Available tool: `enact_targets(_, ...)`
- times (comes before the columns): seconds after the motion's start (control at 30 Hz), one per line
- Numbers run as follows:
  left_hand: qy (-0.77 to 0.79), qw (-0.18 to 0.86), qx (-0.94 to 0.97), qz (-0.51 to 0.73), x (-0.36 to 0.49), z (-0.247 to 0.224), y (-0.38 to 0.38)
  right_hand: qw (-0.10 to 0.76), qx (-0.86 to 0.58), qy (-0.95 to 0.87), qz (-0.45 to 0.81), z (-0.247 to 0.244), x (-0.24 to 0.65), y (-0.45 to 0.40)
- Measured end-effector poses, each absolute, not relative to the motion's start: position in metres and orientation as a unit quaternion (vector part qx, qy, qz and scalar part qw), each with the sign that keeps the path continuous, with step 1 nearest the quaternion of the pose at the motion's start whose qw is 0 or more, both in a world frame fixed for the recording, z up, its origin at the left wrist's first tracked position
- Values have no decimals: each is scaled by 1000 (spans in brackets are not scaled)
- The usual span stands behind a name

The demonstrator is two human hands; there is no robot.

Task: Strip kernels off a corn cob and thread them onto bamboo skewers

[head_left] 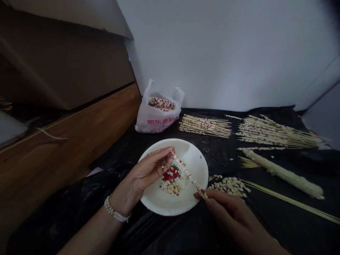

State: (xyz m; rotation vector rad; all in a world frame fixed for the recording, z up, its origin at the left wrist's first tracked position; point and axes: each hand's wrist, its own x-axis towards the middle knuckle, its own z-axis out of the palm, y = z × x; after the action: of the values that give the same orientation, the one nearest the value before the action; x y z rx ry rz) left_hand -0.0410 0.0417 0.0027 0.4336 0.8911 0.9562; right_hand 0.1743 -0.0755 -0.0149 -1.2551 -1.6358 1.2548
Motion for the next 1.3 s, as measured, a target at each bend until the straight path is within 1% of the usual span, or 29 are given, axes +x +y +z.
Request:
enact_targets(0.2,379,789,289,387,-42,-1,36,366,-485,-638,474,-19,175,-76)
enact_targets(0.27,370,798,290,377,-41,0,35,368,-487,-636,472,-18,175,-76)
enact_targets(0.4,374,805,223,404,-38,2,37,376,-507,-626,457,-17,174,-76)
enact_targets(0.53,394,788,150,449,-43,3,41,376,-515,-627,447,-16,175,-76)
enact_targets(0.73,391,780,121,473,-48,4,38,364,-521,-628,450,-16,174,-76)
enact_targets(0.97,417,764,71,487,-36,12,42,373,-515,-627,450,-17,173,-74)
enact_targets(1.17,378,781,23,496,-42,5,47,379,-498,-634,454,-20,175,-75)
enact_targets(1.3,372,777,37,506,-42,1,49,380,-498,-638,447,-21,175,-75)
